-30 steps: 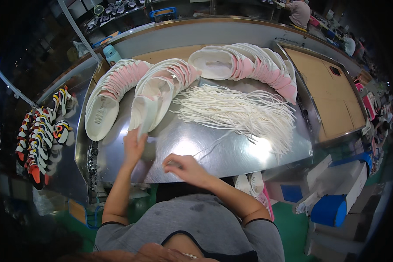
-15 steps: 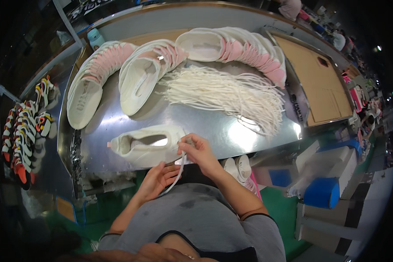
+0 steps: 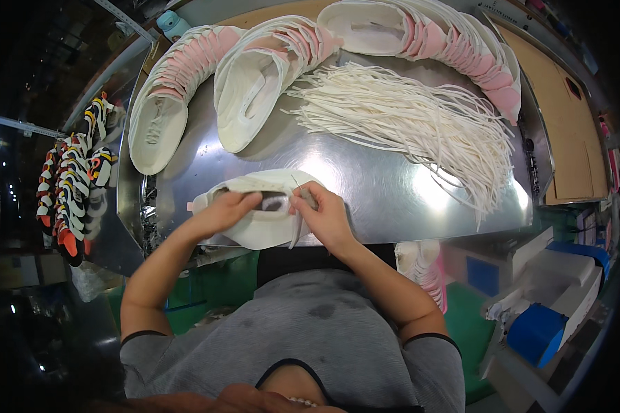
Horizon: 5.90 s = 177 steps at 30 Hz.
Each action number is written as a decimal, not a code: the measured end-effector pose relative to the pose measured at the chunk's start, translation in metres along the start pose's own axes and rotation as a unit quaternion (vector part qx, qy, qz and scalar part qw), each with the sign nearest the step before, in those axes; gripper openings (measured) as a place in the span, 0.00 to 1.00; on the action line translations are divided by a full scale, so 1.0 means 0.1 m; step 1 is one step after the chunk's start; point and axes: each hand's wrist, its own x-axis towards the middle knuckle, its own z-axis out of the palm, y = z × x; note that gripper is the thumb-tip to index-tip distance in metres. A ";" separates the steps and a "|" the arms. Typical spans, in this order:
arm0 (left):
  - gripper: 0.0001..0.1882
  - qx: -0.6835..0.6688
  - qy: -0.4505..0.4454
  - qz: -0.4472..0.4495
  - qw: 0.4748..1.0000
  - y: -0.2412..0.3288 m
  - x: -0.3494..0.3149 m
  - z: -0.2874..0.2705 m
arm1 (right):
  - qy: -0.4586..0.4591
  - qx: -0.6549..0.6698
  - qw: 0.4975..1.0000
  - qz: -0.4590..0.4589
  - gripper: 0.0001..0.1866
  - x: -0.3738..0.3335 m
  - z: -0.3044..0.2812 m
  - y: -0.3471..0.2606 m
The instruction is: The person laces white sneakers by hand. The person takes a white lace from a pile on the table and threads it through the eyelets of a shoe, one after another, until the shoe is laced.
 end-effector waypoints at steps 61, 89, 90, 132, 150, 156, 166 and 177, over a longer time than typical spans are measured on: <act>0.17 -0.531 0.106 0.007 0.841 0.50 -0.37 0.80 | 0.009 -0.315 0.947 -0.069 0.12 -0.45 -0.61 -0.68; 0.10 0.043 0.392 0.253 0.883 0.74 -0.39 0.35 | -0.070 -0.038 0.996 -0.027 0.10 -0.27 -0.02 -0.11; 0.10 0.032 0.438 0.273 0.856 0.73 -0.41 0.25 | -0.074 -0.040 0.996 -0.029 0.10 -0.37 -0.02 -0.08; 0.05 0.058 0.295 0.203 0.932 0.94 0.13 0.73 | 0.089 -0.119 0.987 -0.066 0.18 -0.17 -0.45 -0.03; 0.07 0.109 0.297 0.235 0.919 0.89 0.14 0.70 | -0.037 -0.188 0.981 -0.001 0.16 0.07 -0.50 -0.05; 0.11 -0.116 0.153 0.154 0.969 0.88 0.07 0.52 | -0.081 0.024 0.994 0.076 0.11 0.03 -0.55 -0.15; 0.14 -0.089 0.123 0.119 0.981 0.92 0.03 0.46 | -0.125 0.065 0.986 0.087 0.11 -0.01 -0.54 -0.17; 0.09 0.005 0.146 0.113 0.983 0.86 0.11 0.62 | 0.028 -0.087 0.996 0.000 0.14 -0.04 -0.29 0.01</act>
